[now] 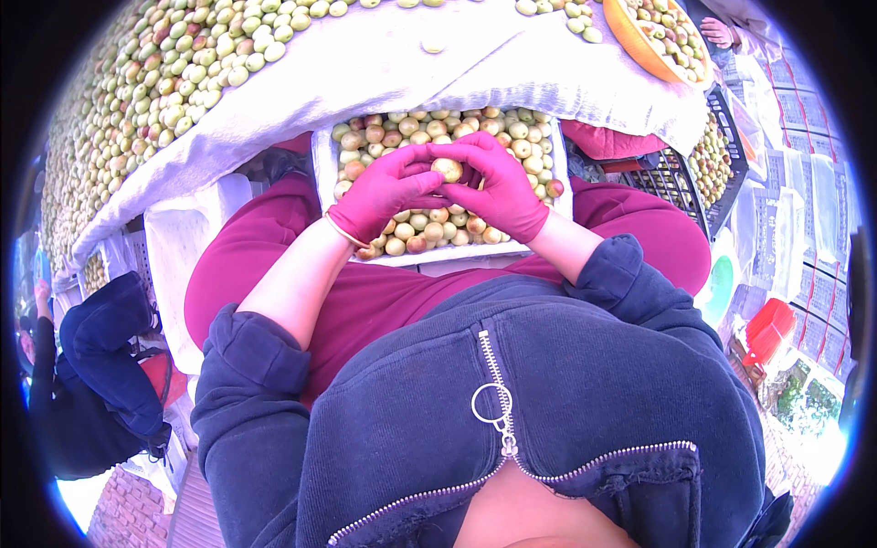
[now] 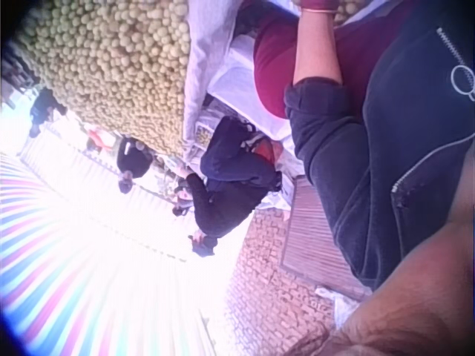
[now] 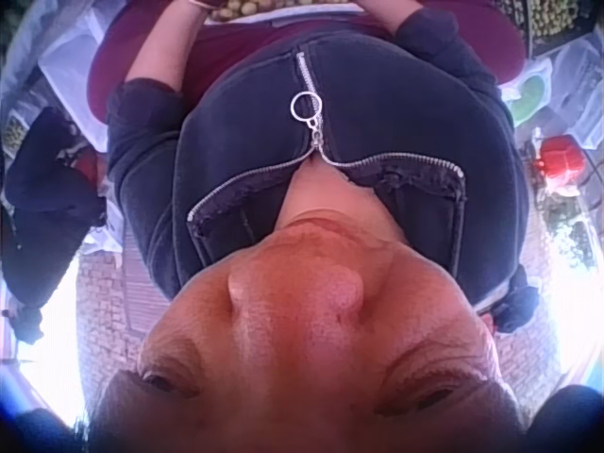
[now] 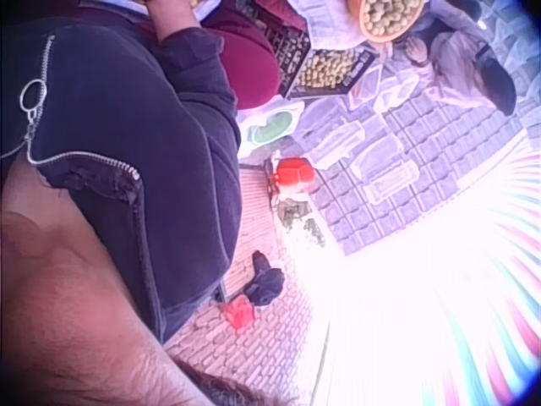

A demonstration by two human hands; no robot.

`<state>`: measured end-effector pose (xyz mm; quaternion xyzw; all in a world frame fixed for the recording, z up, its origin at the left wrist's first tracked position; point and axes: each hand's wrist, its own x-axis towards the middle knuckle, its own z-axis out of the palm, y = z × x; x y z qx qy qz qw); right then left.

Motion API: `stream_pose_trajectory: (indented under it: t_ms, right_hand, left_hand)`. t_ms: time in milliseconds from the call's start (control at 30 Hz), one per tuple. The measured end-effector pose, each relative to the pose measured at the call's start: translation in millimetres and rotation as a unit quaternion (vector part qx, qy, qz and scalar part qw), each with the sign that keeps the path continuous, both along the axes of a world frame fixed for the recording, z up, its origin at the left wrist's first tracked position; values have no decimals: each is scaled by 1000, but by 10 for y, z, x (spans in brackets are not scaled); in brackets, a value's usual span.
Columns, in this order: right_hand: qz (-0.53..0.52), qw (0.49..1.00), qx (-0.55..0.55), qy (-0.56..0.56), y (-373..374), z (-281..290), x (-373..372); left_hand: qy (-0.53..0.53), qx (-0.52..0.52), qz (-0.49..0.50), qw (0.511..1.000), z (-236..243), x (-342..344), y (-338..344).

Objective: The person sorts green olives by hand, transferring them from a large pile into a white tray and occasionally into an orange basket. The person wears pink gloves and sits cross-legged on the floor while handling the olives.

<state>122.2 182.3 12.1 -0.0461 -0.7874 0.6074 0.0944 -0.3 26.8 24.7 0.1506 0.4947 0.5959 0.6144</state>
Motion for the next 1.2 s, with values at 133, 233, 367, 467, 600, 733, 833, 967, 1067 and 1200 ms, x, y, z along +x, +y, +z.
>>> stream_pose_trajectory:
  t_ms: [133,233,367,467,600,733,833,967,1067,1200]
  right_hand:
    - [-3,1000,-26,9,31,-12,5]
    - [-5,1000,-19,0,44,-1,6]
    - [-4,1000,-9,-3,37,26,-2]
    - [-3,1000,4,-19,27,61,2]
    - [11,998,40,-47,25,117,-1]
    - [17,997,33,-66,18,150,19]
    - [19,997,13,-69,-1,134,32]
    - [18,998,-28,-60,-16,92,19]
    - [31,995,-30,-89,14,107,20]
    - [54,995,27,-78,35,165,30]
  left_hand:
    - [-11,12,2,1000,15,-12,-14]
    - [-18,17,-5,1000,51,-25,-24]
    - [-19,2,-10,1000,101,-33,-24]
    - [-18,-7,-9,1000,118,-24,-19]
    - [0,-35,-1,999,122,17,-12]
    - [-30,-49,0,998,140,28,1]
    - [-29,-55,7,998,165,27,-2]
    - [-17,-57,8,998,175,43,-5]
    - [-12,-44,10,999,158,63,-10]
    - [-6,-61,-19,998,124,39,-16]
